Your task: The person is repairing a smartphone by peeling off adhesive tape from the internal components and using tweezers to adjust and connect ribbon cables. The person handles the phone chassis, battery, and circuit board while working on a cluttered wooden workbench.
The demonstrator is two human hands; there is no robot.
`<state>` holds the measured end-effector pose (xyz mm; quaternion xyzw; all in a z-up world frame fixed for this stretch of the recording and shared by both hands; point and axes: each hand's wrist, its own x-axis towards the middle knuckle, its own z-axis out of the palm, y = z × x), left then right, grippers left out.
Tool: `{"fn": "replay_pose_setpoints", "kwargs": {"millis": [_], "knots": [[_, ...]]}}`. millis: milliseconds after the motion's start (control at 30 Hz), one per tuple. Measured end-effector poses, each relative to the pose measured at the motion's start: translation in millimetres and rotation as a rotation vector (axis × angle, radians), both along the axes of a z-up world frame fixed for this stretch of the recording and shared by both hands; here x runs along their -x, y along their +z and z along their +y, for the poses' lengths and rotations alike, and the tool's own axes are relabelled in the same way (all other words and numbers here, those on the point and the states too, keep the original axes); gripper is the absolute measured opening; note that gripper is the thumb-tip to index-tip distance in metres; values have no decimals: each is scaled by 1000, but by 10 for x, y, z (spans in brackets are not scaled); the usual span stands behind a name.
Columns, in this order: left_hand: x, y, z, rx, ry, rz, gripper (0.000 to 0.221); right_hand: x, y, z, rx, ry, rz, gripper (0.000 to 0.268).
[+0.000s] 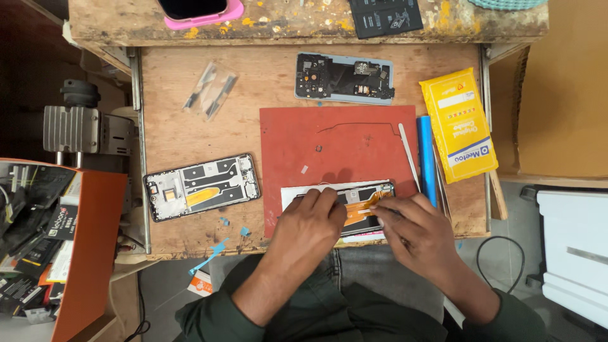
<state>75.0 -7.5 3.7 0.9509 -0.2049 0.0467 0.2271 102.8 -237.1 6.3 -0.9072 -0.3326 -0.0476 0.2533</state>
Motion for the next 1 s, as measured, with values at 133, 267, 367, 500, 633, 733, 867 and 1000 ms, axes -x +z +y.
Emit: {"fn": "replay_pose_setpoints", "kwargs": {"millis": [133, 267, 367, 500, 633, 733, 867, 1000], "knots": [[-96, 20, 56, -53, -109, -21, 16, 23, -30, -31, -91, -65, 45, 30], [-164, 15, 89, -109, -165, -61, 13, 64, -36, -73, -89, -183, -2, 33], [-198, -19, 60, -131, -174, -77, 15, 61, -44, -109, -60, -163, 57, 33], [-227, -79, 10, -113, -135, -104, 11, 71, -51, -100, 25, -127, -6, 32], [-230, -102, -27, -103, -109, -146, 13, 80, -2, -82, 83, -108, -27, 30], [-245, -87, -74, -101, -109, -88, 11, 80, 43, -53, 130, -89, -57, 30], [-260, -37, -125, -14, -79, -81, 12, 54, 96, -29, 170, -64, -55, 32], [-242, 8, -78, 140, -59, -100, 17, 44, 156, -2, 191, -71, -28, 32]]}}
